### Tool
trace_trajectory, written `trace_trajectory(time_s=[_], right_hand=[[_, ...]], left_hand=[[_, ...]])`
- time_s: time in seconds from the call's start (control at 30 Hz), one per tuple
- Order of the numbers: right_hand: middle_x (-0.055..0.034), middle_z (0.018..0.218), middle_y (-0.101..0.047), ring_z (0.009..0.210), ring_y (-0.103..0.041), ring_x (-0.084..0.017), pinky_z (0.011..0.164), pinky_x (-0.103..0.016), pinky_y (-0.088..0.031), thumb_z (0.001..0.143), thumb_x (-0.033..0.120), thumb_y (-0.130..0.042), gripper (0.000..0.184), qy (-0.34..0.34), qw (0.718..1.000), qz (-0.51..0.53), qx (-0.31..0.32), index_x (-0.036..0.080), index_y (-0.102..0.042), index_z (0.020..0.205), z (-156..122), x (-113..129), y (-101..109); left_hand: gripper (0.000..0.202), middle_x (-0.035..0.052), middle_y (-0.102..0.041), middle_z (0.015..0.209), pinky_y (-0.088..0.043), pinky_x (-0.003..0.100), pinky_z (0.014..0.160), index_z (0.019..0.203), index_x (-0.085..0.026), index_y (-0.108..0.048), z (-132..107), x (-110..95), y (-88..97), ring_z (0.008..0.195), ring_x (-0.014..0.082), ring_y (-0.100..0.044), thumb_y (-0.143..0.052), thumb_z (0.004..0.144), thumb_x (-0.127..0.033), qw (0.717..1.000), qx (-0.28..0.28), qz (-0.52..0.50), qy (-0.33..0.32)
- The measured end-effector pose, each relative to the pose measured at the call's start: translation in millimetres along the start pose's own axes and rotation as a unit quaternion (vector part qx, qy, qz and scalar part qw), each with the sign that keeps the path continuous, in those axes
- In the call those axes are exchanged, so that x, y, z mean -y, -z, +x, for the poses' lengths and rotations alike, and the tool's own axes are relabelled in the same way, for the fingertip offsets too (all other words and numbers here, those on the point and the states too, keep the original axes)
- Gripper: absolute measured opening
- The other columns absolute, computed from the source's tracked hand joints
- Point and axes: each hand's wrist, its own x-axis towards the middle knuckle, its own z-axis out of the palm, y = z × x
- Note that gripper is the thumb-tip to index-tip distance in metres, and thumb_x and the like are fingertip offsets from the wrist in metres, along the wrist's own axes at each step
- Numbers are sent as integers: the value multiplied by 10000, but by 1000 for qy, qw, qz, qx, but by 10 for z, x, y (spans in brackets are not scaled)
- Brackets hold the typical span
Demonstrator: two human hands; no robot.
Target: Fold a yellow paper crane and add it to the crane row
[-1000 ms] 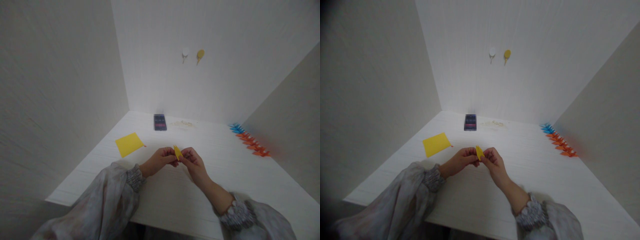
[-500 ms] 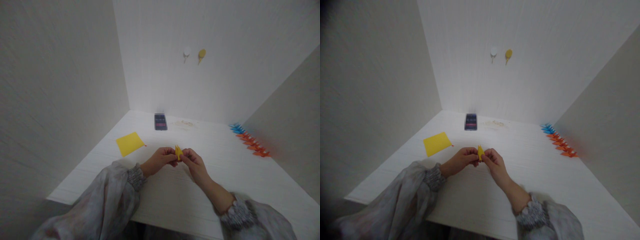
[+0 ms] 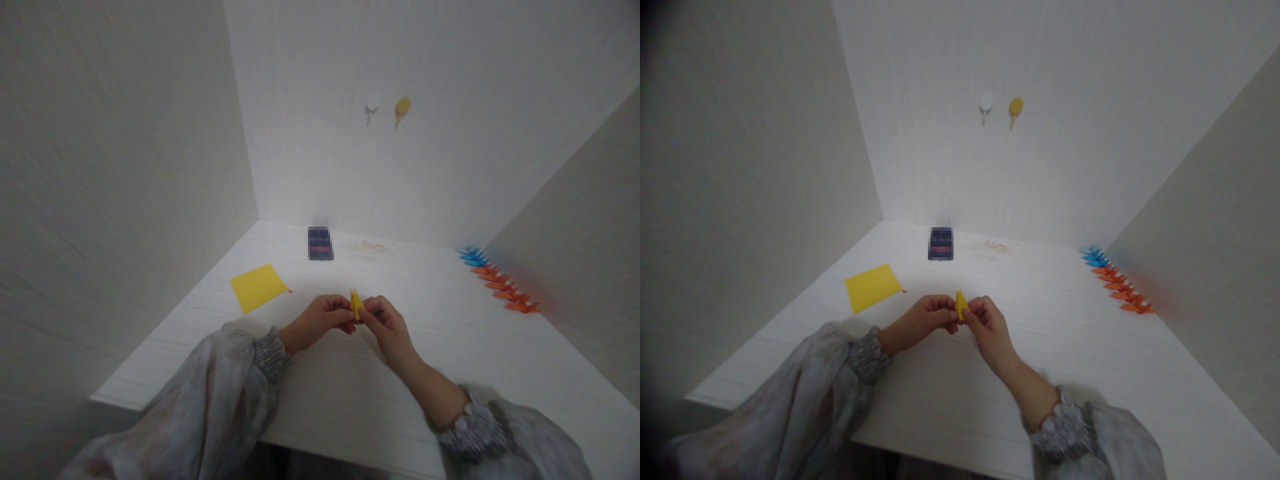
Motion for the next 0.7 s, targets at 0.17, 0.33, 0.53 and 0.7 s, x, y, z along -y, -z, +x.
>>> trace_trajectory(time_s=[0.17, 0.33, 0.53, 0.7], right_hand=[[27, 660, -523, 610, -483, -101, 574, -235, -377, 741, 249, -560, 104, 0, 1000, -13, 1, 191, -488, 693, -5, -6, 6], [41, 658, -540, 612, -515, -103, 579, -238, -393, 716, 222, -586, 149, -8, 998, 54, 14, 225, -486, 825, 11, 5, 3], [10, 656, -589, 574, -515, -103, 566, -245, -391, 701, 270, -589, 136, -67, 997, 38, 14, 188, -556, 805, 43, 1, 17], [2, 599, -583, 526, -481, -94, 522, -234, -369, 687, 305, -585, 147, -103, 995, -8, -1, 161, -594, 658, 29, 38, 10]], left_hand=[[225, 15, -584, 641, -423, 200, 521, 707, -91, -553, -9, -16, -18, 520, 64, -516, -657, 611, -266, 1000, -13, 21, 0], [249, 21, -589, 641, -433, 210, 519, 687, -92, -541, -4, -24, -24, 509, 69, -521, -643, 623, -310, 999, -31, 22, 9], [235, 15, -590, 614, -421, 202, 502, 662, -103, -514, 19, -1, 4, 484, 63, -515, -616, 645, -314, 998, -56, 30, -3], [234, 3, -584, 606, -418, 202, 505, 646, -112, -484, 14, 4, 11, 480, 58, -510, -619, 642, -303, 998, -56, 34, -8]])
